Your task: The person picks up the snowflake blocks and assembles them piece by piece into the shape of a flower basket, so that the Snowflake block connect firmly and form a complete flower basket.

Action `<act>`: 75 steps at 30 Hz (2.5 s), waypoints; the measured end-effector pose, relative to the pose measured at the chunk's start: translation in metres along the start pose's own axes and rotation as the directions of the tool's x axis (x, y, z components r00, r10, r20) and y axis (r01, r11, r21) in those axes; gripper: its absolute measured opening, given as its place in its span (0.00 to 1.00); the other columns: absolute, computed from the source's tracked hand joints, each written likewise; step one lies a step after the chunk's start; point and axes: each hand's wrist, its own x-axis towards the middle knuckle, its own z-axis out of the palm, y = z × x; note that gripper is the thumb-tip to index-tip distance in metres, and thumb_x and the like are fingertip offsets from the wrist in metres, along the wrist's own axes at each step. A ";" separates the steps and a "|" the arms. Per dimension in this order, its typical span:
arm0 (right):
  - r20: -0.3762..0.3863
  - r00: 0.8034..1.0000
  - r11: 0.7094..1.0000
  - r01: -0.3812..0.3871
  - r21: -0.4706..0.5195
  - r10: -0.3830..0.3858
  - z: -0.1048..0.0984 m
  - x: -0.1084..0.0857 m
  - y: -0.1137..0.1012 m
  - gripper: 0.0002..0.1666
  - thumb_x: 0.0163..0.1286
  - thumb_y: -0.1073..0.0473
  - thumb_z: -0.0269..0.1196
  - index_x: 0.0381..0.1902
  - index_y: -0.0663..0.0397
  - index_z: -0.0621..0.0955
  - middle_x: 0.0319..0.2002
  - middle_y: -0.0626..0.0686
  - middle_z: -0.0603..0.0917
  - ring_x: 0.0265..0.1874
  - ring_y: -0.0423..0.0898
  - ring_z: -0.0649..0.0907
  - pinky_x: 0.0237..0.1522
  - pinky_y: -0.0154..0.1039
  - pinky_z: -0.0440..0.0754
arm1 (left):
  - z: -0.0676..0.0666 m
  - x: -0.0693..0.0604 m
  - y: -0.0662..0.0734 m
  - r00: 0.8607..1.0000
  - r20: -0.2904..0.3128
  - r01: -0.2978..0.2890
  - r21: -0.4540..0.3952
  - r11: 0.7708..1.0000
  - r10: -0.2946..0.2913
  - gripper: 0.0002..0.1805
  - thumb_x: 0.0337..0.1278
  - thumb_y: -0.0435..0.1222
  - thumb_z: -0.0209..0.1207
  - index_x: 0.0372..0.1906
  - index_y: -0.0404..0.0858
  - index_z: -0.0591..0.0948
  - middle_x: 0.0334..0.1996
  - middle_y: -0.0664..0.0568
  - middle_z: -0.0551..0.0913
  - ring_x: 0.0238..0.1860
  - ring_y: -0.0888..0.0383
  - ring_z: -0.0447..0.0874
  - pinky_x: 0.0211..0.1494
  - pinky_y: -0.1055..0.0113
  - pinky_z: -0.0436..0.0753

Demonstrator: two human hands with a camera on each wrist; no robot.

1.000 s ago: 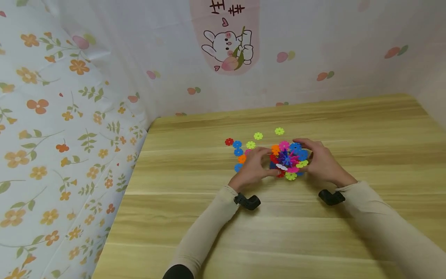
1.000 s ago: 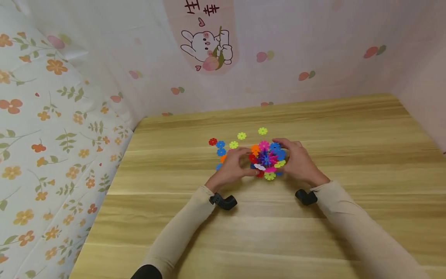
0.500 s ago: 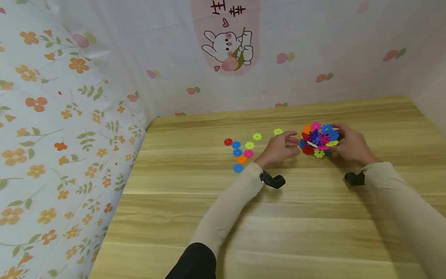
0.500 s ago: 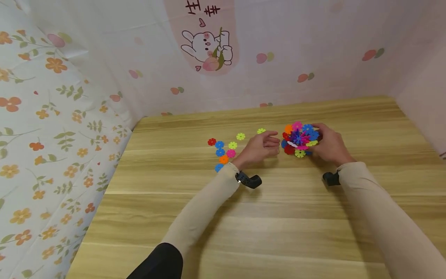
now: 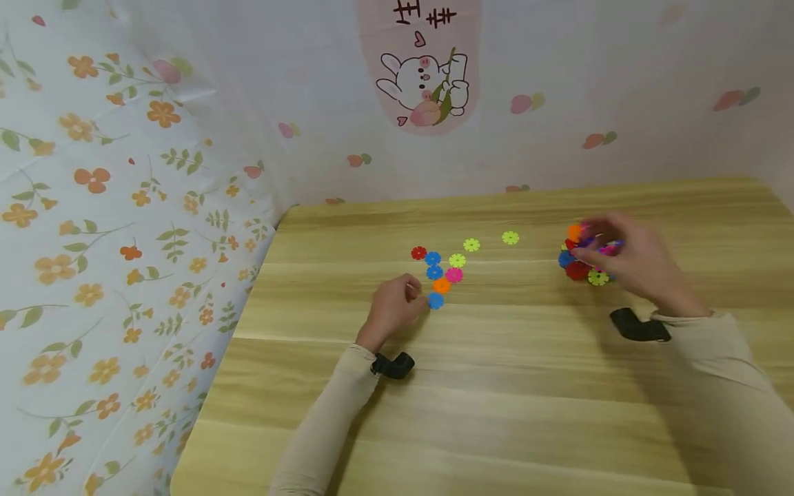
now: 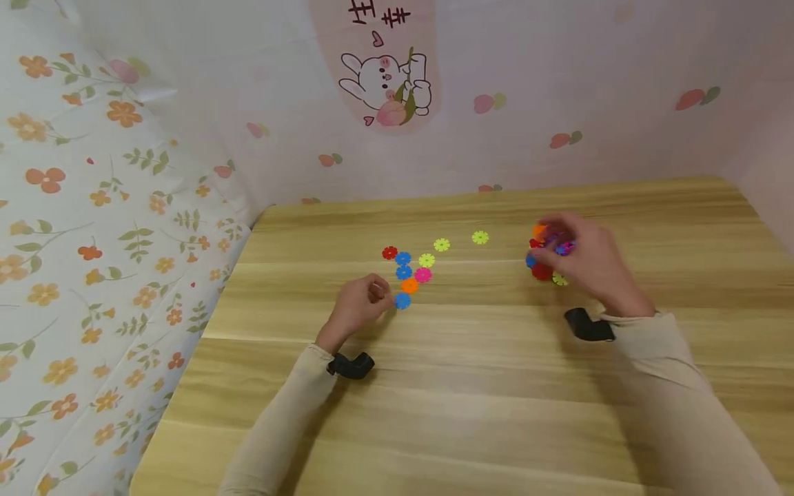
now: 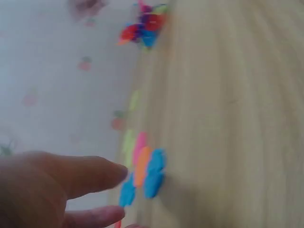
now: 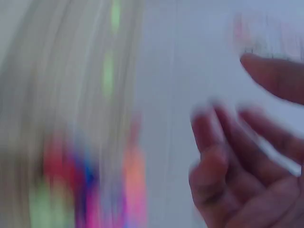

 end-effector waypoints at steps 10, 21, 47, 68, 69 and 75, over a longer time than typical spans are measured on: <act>0.352 0.911 0.959 0.265 -0.098 -0.215 0.136 0.056 -0.074 0.16 0.62 0.65 0.67 0.49 0.63 0.85 0.40 0.59 0.85 0.35 0.52 0.81 0.40 0.47 0.83 | 0.022 0.003 0.028 1.000 -0.016 -0.008 0.450 0.893 0.017 0.15 0.51 0.46 0.73 0.34 0.39 0.86 0.34 0.50 0.81 0.35 0.54 0.81 0.33 0.64 0.81; 0.332 0.918 0.921 0.303 -0.244 -0.214 0.163 0.057 -0.087 0.03 0.56 0.68 0.70 0.27 0.57 0.85 0.36 0.55 0.79 0.35 0.50 0.78 0.35 0.43 0.81 | 0.003 -0.004 -0.001 0.999 0.017 -0.036 -0.204 0.978 0.040 0.05 0.57 0.30 0.68 0.37 0.34 0.85 0.30 0.46 0.88 0.31 0.56 0.86 0.35 0.72 0.81; 0.348 0.921 0.968 0.225 -0.112 -0.174 0.117 0.013 -0.048 0.10 0.49 0.67 0.77 0.24 0.57 0.84 0.28 0.50 0.80 0.28 0.45 0.76 0.34 0.41 0.77 | -0.002 -0.018 0.017 0.982 0.187 0.128 -0.795 0.593 0.040 0.15 0.66 0.24 0.57 0.56 0.25 0.77 0.47 0.33 0.85 0.48 0.37 0.86 0.58 0.47 0.80; -0.053 0.939 0.912 0.342 0.227 -0.339 0.104 -0.010 -0.072 0.09 0.60 0.72 0.69 0.33 0.53 0.88 0.30 0.47 0.86 0.26 0.40 0.83 0.27 0.30 0.81 | 0.009 -0.019 0.035 0.972 0.185 0.071 -0.813 0.578 0.142 0.15 0.67 0.25 0.56 0.55 0.24 0.77 0.43 0.33 0.86 0.38 0.48 0.91 0.47 0.57 0.86; -0.066 0.937 0.911 0.349 0.220 -0.343 0.105 -0.010 -0.072 0.10 0.59 0.72 0.70 0.33 0.52 0.88 0.30 0.47 0.86 0.26 0.38 0.82 0.28 0.30 0.80 | 0.009 -0.020 0.036 0.972 0.187 0.071 -0.806 0.588 0.140 0.15 0.67 0.25 0.56 0.56 0.24 0.77 0.42 0.33 0.86 0.37 0.48 0.91 0.46 0.56 0.87; -0.082 0.907 0.892 0.422 0.163 -0.414 0.106 -0.014 -0.071 0.09 0.57 0.72 0.71 0.33 0.54 0.88 0.29 0.45 0.85 0.25 0.36 0.79 0.27 0.31 0.80 | 0.009 -0.019 0.038 0.970 0.217 0.101 -0.776 0.623 0.113 0.15 0.67 0.24 0.56 0.55 0.21 0.77 0.39 0.31 0.86 0.32 0.50 0.91 0.42 0.57 0.87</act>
